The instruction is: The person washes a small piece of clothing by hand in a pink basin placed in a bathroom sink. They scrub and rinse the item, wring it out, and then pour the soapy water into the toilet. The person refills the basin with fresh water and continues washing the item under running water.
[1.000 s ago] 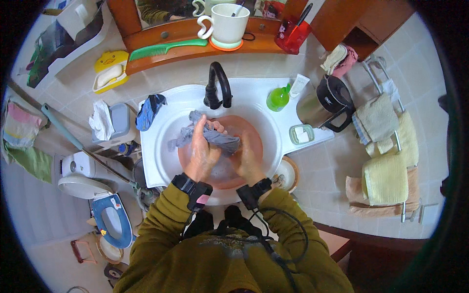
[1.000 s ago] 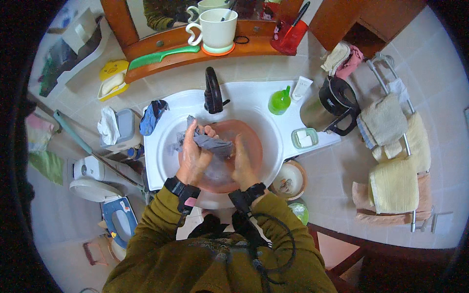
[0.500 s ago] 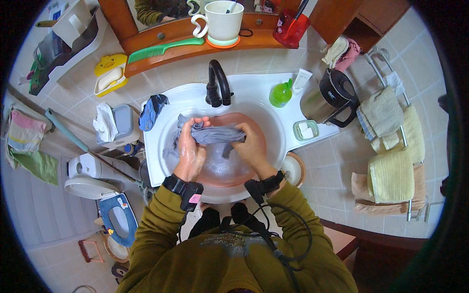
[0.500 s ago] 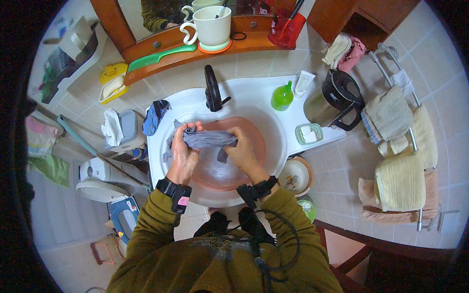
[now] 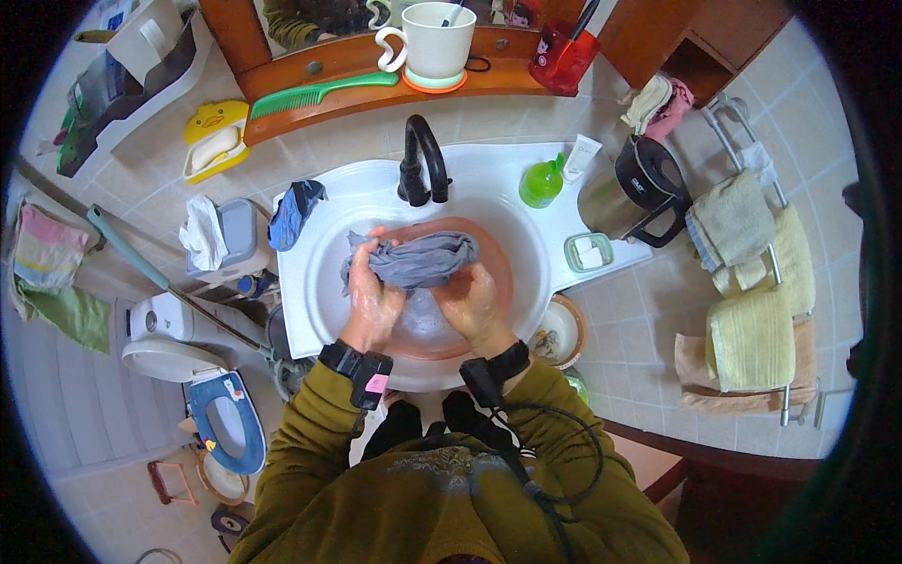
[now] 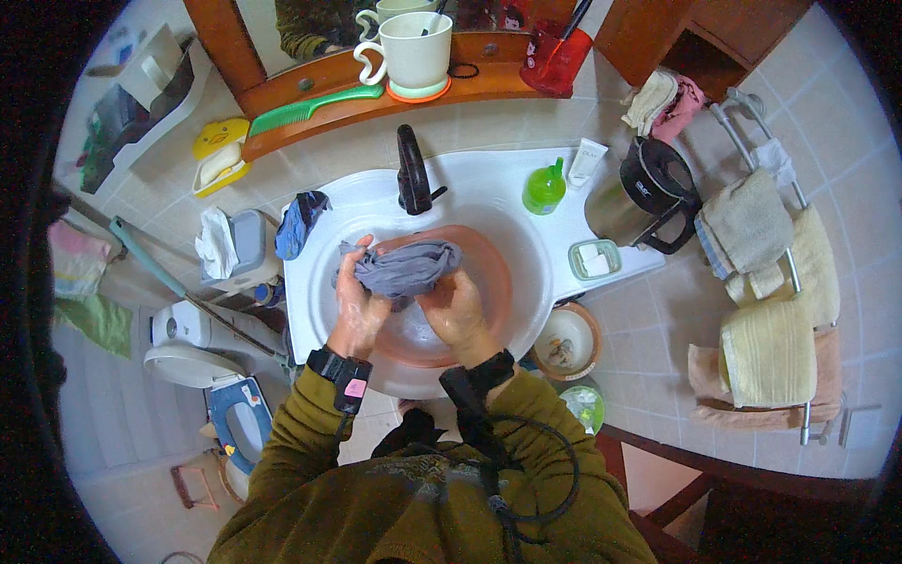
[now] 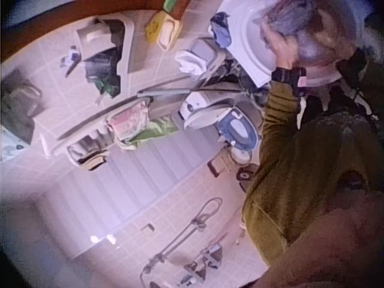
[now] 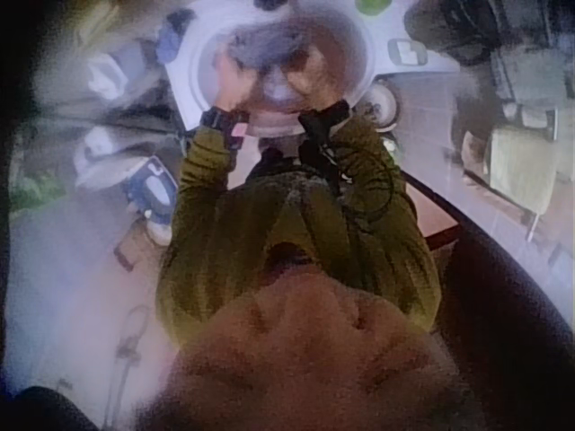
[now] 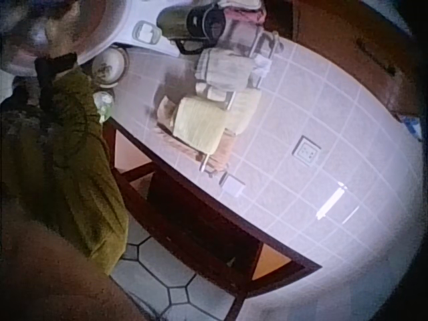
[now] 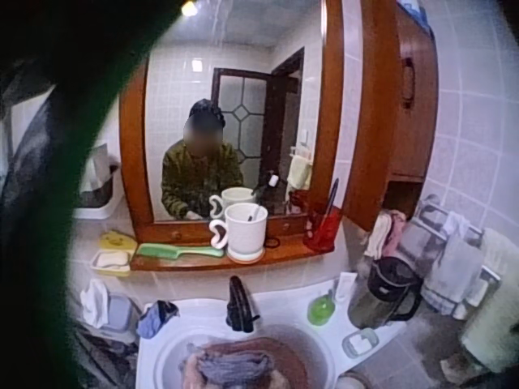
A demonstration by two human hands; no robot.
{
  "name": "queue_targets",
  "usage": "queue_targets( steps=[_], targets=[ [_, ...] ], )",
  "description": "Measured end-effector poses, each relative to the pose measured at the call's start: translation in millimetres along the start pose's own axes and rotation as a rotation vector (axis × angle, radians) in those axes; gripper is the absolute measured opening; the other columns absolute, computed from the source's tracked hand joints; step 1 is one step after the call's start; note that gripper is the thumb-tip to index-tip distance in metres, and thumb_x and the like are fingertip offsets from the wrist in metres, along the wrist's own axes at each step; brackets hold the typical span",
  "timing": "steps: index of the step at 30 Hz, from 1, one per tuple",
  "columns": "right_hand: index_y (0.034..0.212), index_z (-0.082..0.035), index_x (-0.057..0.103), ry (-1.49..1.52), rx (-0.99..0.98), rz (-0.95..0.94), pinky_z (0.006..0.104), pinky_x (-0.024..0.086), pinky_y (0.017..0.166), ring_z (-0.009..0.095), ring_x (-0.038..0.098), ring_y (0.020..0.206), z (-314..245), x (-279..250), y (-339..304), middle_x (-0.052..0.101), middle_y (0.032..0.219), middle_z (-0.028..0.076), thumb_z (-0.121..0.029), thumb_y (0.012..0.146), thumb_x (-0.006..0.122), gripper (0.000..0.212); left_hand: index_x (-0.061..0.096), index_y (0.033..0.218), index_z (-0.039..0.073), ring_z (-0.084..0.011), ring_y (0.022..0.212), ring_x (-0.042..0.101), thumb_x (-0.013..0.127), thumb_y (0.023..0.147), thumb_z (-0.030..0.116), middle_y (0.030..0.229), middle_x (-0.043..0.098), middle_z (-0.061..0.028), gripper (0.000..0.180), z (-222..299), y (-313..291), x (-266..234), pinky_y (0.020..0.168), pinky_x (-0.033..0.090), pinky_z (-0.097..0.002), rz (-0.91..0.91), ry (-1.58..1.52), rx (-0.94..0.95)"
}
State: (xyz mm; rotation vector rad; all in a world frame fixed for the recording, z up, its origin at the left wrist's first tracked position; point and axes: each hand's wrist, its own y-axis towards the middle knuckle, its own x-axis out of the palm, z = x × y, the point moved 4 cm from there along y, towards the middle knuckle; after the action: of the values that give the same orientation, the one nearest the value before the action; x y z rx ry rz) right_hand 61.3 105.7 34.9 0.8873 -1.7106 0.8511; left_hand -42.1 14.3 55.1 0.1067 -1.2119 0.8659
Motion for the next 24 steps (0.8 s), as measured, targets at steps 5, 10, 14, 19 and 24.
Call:
queue_targets(
  steps=[5, 10, 14, 19, 24],
  targets=[
    [0.121, -0.005, 0.060, -0.253, -0.125, 0.039, 0.0443, 0.041, 0.106, 0.024, 0.054, 0.123, -4, 20, -6, 0.062, 0.127, 0.010, -0.021, 0.101, 0.050, 0.027, 0.056, 0.116, 0.006, -0.0182, 0.088, 0.059, 0.054, 0.094, 0.019, 0.092, 0.060, -0.0047, 0.026, 14, 0, 2, 0.088, 0.049, -0.0351, 0.099, 0.160, 0.078],
    [0.116, -0.002, 0.067, -1.693, -0.801, -0.442, 0.0415, 0.035, 0.112, 0.035, 0.049, 0.132, 39, 73, -6, 0.060, 0.133, 0.019, -0.011, 0.090, 0.059, 0.028, 0.057, 0.121, 0.004, -0.0158, 0.101, 0.059, 0.054, 0.097, 0.019, 0.109, 0.061, -0.0068, 0.028, -6, 0, -8, 0.093, 0.047, -0.0313, -0.066, 0.010, -0.006],
    [0.124, -0.001, 0.063, -1.388, -0.740, 0.105, 0.0420, 0.033, 0.114, 0.039, 0.046, 0.134, 32, 54, 37, 0.051, 0.142, 0.025, -0.006, 0.089, 0.055, 0.036, 0.055, 0.129, 0.005, -0.0185, 0.121, 0.054, 0.044, 0.104, 0.024, 0.128, 0.057, -0.0083, 0.034, -23, 6, -26, 0.100, 0.045, -0.0324, -0.015, 0.172, 0.057],
    [0.130, -0.002, 0.060, -1.509, -0.613, -0.063, 0.0439, 0.027, 0.116, 0.036, 0.033, 0.144, 63, 54, -6, 0.041, 0.150, 0.026, -0.006, 0.090, 0.054, 0.041, 0.050, 0.138, 0.007, -0.0185, 0.127, 0.050, 0.039, 0.106, 0.024, 0.137, 0.053, -0.0080, 0.038, 0, -7, -33, 0.104, 0.043, -0.0324, -0.180, 0.502, 0.248],
    [0.132, 0.000, 0.058, -1.457, -0.569, 0.106, 0.0454, 0.026, 0.117, 0.041, 0.034, 0.141, 47, 40, 19, 0.040, 0.149, 0.029, -0.012, 0.088, 0.057, 0.046, 0.042, 0.144, 0.007, -0.0215, 0.129, 0.048, 0.040, 0.106, 0.033, 0.142, 0.049, -0.0083, 0.047, -7, -12, -33, 0.108, 0.040, -0.0343, -0.243, 0.710, 0.325]
  ],
)
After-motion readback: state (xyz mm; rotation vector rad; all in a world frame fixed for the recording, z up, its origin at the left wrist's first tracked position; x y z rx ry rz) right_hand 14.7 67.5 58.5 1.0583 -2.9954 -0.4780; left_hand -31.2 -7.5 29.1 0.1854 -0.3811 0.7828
